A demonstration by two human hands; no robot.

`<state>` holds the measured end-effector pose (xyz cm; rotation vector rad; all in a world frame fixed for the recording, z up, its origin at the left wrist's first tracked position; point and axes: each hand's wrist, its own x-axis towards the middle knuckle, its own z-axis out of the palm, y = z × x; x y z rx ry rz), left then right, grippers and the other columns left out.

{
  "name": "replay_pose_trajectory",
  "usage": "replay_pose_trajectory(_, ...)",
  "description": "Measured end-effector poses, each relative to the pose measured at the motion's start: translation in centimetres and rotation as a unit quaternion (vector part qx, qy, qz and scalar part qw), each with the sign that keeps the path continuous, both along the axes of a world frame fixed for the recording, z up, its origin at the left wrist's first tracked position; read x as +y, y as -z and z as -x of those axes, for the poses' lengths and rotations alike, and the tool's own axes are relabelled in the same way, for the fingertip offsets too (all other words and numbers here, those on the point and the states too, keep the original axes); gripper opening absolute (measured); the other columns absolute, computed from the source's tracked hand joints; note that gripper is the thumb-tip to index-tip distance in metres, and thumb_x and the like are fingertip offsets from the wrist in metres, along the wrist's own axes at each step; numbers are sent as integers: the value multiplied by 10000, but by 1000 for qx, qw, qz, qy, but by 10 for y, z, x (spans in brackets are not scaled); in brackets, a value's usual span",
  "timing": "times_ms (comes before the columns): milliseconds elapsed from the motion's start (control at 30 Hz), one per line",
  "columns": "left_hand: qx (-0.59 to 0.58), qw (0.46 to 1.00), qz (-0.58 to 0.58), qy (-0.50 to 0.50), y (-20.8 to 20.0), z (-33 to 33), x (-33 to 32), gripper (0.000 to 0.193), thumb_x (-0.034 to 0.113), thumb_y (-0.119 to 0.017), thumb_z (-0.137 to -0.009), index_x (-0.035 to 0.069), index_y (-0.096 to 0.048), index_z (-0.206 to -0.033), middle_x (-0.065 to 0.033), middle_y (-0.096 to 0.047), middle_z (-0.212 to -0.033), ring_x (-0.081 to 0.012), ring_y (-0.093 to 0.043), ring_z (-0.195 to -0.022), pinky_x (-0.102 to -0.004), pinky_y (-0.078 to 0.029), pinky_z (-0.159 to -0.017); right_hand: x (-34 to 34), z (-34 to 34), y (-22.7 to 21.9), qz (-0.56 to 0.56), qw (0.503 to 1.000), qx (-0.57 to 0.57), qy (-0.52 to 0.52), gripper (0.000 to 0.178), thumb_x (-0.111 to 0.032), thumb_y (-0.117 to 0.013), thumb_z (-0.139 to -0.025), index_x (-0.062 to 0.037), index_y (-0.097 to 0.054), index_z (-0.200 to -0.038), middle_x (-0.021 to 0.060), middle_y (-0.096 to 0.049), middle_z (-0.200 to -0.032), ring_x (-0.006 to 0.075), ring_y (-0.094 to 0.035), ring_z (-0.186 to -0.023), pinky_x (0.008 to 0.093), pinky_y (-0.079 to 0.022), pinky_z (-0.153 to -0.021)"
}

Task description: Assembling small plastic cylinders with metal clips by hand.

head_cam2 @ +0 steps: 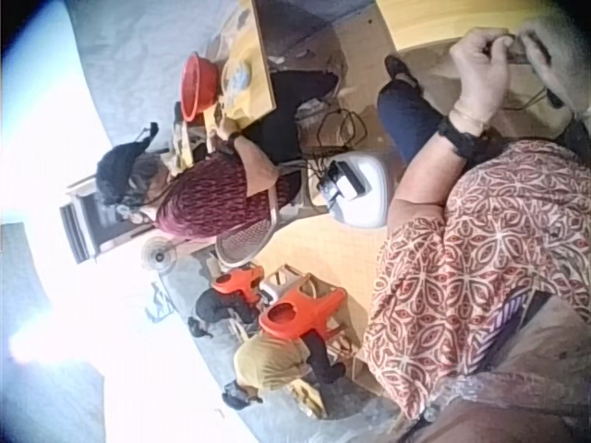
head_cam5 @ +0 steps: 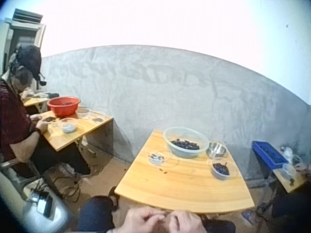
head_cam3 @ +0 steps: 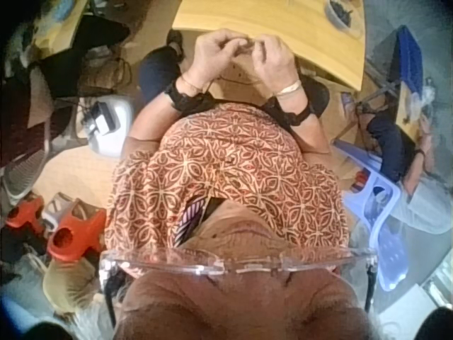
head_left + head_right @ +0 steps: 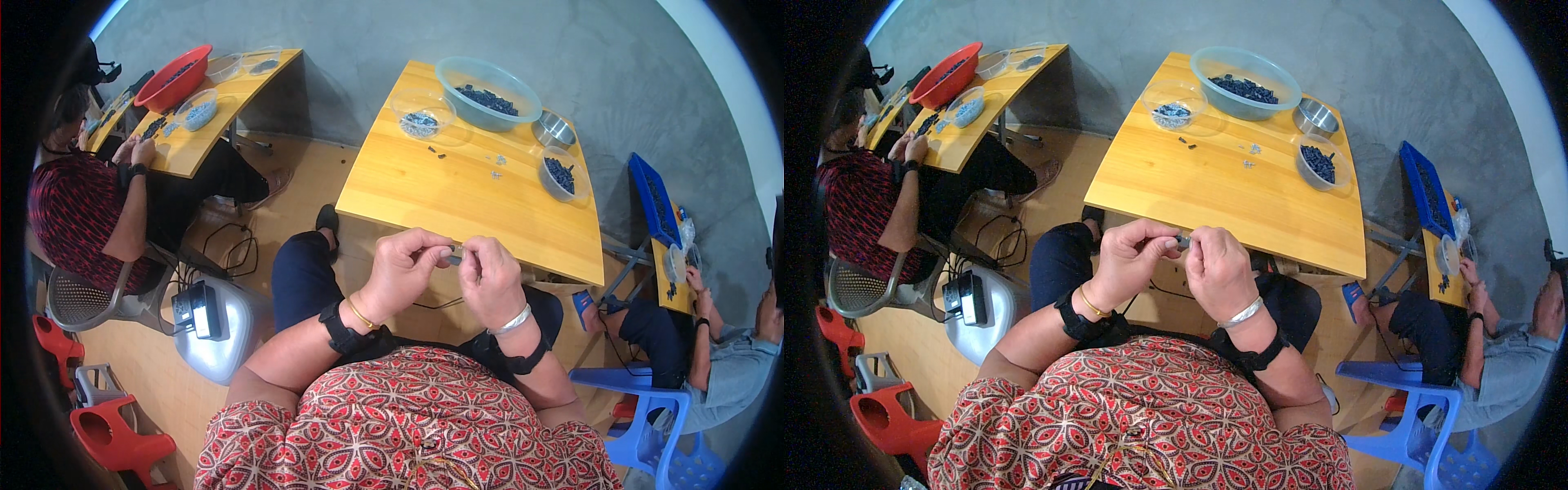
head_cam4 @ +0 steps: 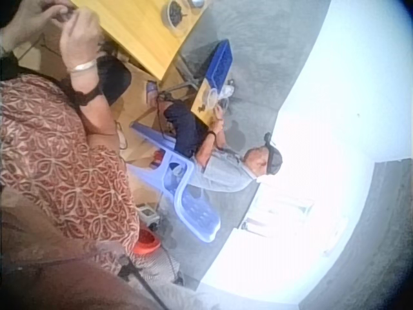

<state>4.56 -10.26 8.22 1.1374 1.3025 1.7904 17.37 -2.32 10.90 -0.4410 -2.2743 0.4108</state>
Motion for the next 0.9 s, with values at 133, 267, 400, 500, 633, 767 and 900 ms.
replay_pose_trajectory(133, -80, 996, -6, 29, 4, 6, 4, 106, -9, -541, -827, -29, -603, -911, -80, -622, -811, -140, -611, -703, -269, -537, -664, 7, -2, 2, 89, 996, 25, 3, 105, 30, -554, -751, -18, -501, -827, 119, -532, -665, 255, -546, -566, 313, -440, -523)
replay_pose_trajectory(267, -264, 958, 4, 114, 7, 13, 5, 122, 15, -508, -852, -18, -596, -929, -64, -596, -774, -135, -588, -691, -295, -542, -679, 7, -5, 3, 227, 974, 16, -4, 66, 21, -557, -772, -11, -523, -818, 77, -541, -640, 151, -528, -536, 254, -426, -505)
replay_pose_trajectory(400, -353, 918, -2, 182, 5, 15, 4, 144, 67, -503, -866, -6, -587, -959, -69, -587, -773, -137, -578, -695, -306, -534, -706, 7, -5, 4, 282, 958, 55, -26, 50, 6, -559, -788, -7, -537, -831, 40, -547, -643, 80, -499, -546, 217, -413, -504)
replay_pose_trajectory(500, -387, 893, -25, 230, 6, 16, 4, 165, 92, -503, -871, 1, -576, -987, -65, -582, -782, -137, -575, -710, -310, -527, -717, 9, -5, 2, 286, 956, 56, -33, 48, 2, -558, -792, -4, -536, -835, 33, -550, -647, 74, -500, -548, 212, -412, -504)
replay_pose_trajectory(633, -404, 877, -33, 257, 9, 18, 4, 174, 104, -500, -874, 5, -570, -1000, -58, -577, -787, -138, -575, -718, -313, -520, -729, 10, -6, 0, 316, 947, 36, -52, 39, -9, -544, -819, 2, -530, -854, 14, -540, -652, 62, -499, -551, 201, -409, -493)
replay_pose_trajectory(767, -407, 879, -33, 245, 10, 19, 4, 169, 98, -506, -870, 4, -577, -991, -62, -574, -785, -137, -574, -714, -315, -527, -716, 9, -5, -5, 403, 907, 62, -111, 52, -36, -523, -850, 7, -523, -880, 9, -534, -668, 64, -503, -555, 194, -416, -500)
replay_pose_trajectory(900, -392, 888, -38, 238, 13, 20, 5, 165, 81, -535, -849, -1, -588, -982, -75, -585, -810, -138, -580, -729, -315, -542, -699, 12, -6, -8, 494, 850, 78, -165, 81, -64, -500, -873, 12, -517, -897, 14, -534, -681, 69, -509, -567, 193, -426, -526)
